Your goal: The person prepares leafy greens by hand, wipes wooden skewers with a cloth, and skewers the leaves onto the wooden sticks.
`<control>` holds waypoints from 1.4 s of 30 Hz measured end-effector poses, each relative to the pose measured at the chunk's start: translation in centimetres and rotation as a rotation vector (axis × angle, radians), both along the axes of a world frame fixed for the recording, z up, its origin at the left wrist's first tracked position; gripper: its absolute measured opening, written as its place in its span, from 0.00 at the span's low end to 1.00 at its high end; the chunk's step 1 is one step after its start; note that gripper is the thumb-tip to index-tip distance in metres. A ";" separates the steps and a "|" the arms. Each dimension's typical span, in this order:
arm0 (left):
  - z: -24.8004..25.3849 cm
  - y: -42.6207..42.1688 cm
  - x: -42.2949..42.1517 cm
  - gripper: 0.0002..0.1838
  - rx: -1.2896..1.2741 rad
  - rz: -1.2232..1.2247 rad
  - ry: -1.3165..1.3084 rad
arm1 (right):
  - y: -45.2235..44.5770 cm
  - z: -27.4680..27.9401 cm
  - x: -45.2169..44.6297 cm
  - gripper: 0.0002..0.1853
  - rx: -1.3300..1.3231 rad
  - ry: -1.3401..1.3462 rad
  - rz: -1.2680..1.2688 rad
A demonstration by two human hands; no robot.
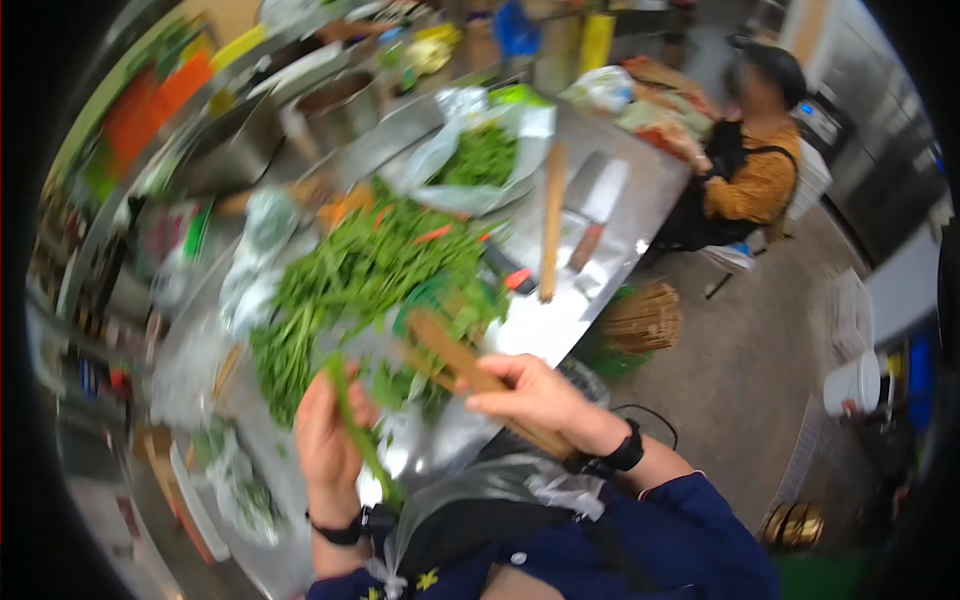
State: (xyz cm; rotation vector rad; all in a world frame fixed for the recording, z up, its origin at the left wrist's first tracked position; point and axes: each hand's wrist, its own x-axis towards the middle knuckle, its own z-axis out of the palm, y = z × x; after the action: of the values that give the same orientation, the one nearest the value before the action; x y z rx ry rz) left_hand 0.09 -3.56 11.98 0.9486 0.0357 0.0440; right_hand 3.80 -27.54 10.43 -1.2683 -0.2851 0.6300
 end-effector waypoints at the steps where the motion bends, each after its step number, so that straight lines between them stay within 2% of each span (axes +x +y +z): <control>1: 0.1 -0.7 0.1 0.17 -0.037 -0.052 0.015 | 0.1 0.9 -0.3 0.13 -0.055 0.011 -0.015; 3: 0.6 -1.2 0.2 0.18 0.062 -0.098 0.016 | 0.6 2.3 -0.8 0.13 -0.138 -0.002 -0.013; 6: 0.8 -1.1 0.2 0.17 0.031 -0.168 -0.008 | 1.2 1.1 -0.9 0.11 -0.169 -0.108 -0.039; 10: 0.4 -1.1 -0.1 0.16 0.005 -0.117 0.000 | 1.4 0.6 -0.9 0.11 -0.200 -0.141 -0.015; 14: 0.5 -0.7 0.1 0.16 0.024 -0.074 -0.042 | 1.7 0.5 -1.0 0.10 -0.132 -0.187 -0.113; 18: 0.2 -0.5 0.1 0.18 0.029 -0.078 -0.018 | 1.8 0.7 -1.2 0.10 -0.200 -0.298 -0.071; 23: -0.4 -0.8 0.2 0.14 0.082 0.031 -0.073 | 2.1 1.3 -1.0 0.10 -0.252 -0.387 -0.050; 25: -0.6 -0.6 0.1 0.13 0.059 -0.004 -0.080 | 2.2 1.2 -1.0 0.10 -0.276 -0.423 -0.043; 30: -1.0 -0.3 0.0 0.12 0.079 -0.013 -0.126 | 2.5 0.8 -1.0 0.10 -0.251 -0.343 -0.041; 32: -0.9 -0.4 -0.1 0.12 0.311 0.102 -0.211 | 2.3 0.8 -1.1 0.11 -0.263 -0.334 -0.044; 34: -0.6 -0.8 -0.3 0.11 0.315 0.100 -0.184 | 2.4 0.7 -1.3 0.11 -0.205 -0.255 -0.055; 42: -0.9 -0.7 -1.1 0.09 0.286 -0.012 -0.105 | 2.1 0.9 -1.7 0.12 -0.185 -0.241 -0.016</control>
State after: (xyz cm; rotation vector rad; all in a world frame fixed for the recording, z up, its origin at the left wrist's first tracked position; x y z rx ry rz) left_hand -0.99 -4.29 11.12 1.2306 -0.0751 0.0895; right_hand 2.10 -25.41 11.37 -1.5259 -0.4223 0.4976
